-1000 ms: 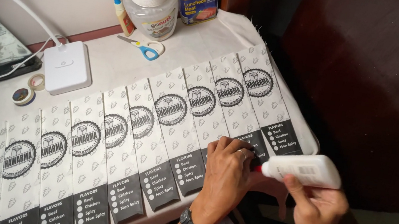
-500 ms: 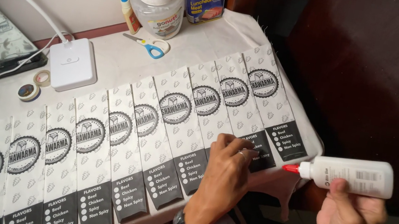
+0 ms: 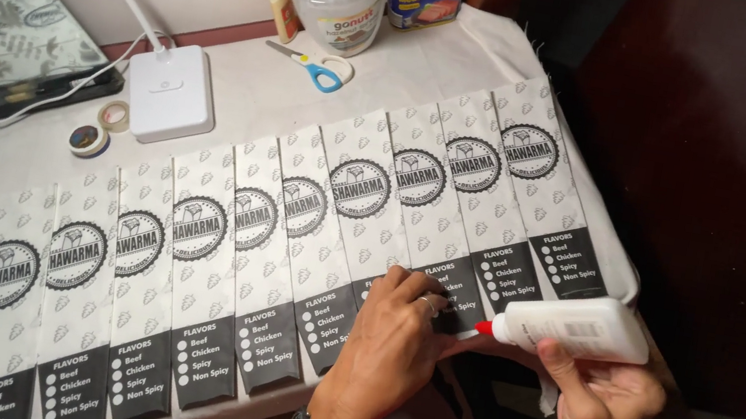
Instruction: Apply glue to the edges of paper sleeves and fold them to seal
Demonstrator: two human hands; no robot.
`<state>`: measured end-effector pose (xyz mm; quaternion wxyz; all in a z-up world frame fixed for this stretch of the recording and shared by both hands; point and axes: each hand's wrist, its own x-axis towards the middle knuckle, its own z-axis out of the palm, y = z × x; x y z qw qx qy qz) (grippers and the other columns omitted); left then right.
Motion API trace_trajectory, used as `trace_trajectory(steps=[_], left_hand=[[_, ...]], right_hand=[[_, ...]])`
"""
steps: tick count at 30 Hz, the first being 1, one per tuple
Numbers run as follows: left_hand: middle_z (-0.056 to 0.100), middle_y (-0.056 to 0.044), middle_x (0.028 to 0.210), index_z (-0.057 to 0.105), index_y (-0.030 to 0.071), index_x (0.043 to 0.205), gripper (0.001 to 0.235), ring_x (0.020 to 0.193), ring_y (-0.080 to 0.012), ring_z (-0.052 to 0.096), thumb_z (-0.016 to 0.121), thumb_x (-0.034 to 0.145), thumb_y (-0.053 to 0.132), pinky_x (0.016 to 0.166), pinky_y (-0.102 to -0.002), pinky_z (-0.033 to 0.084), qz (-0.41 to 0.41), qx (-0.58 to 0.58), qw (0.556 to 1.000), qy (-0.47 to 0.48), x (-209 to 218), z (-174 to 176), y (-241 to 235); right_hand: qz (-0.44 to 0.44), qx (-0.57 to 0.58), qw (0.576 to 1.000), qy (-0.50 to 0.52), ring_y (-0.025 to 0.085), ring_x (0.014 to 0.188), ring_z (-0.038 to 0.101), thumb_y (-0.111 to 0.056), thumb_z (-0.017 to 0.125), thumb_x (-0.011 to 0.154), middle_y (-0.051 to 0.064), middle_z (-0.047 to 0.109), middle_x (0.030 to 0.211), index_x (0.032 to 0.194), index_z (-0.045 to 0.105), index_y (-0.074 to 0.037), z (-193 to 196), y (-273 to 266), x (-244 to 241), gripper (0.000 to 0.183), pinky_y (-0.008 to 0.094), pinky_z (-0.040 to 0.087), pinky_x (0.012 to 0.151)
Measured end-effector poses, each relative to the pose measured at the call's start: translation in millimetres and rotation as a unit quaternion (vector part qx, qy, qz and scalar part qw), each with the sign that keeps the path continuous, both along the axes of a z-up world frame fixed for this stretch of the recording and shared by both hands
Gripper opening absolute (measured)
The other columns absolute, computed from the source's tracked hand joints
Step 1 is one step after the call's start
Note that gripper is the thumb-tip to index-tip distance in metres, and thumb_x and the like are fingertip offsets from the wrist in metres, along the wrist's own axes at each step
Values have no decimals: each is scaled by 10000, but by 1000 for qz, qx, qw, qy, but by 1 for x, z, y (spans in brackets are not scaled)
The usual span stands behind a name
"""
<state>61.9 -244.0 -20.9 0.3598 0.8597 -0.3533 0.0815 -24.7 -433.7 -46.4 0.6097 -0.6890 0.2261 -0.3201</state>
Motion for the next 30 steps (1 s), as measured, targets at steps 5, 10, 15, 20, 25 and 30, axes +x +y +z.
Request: trace_trajectory(steps=[5,10,15,20,25,30], left_hand=[[638,-110,1014,696,26,964,317,903,-312,501,817,873,304,761,-436,448,-4,37,999,15,-3,-7,2],[644,-115,1107,713,14,1066,418,1001,-322,509,849,762,267,764,-446,439,14,51,998,19,-4,-16,1],[653,-91,1037,708,23,974,384,946,-317,513,801,867,380,744,-456,436,35,32,999,-10,-5,-19,-1],[664,-83,1034,734,0,1017,283,927,-304,501,790,847,219,748,-442,399,61,12,998,14,-6,-23,-7],[654,-33,1018,722,88,923,365,919,-289,524,881,756,372,786,-422,397,72,18,997,22,-4,-21,-8],[686,-87,1022,739,-2,980,211,881,-295,507,540,914,-22,741,-422,394,77,-6,997,-18,-6,-24,-10]], right_hand=[[18,-35,999,12,288,908,721,-11,829,739,213,733,1008,1022,705,149,-17,11,-1,348,353,629,865],[26,-43,999,-16,270,886,723,2,843,727,194,729,984,983,681,136,-33,15,-3,332,349,644,846],[-11,-61,998,-2,270,886,700,1,809,807,191,712,1009,1069,682,140,-10,-1,-3,322,349,621,831],[-48,-7,995,-88,307,1011,710,-40,848,752,214,690,1092,1057,659,125,-35,-14,-7,394,403,654,919],[8,-74,996,-47,280,1162,617,-24,791,773,218,619,1283,1275,586,217,-20,10,3,593,347,545,1033],[26,19,999,-9,268,908,717,14,825,751,187,723,1016,911,703,122,-30,20,-2,228,369,645,874]])
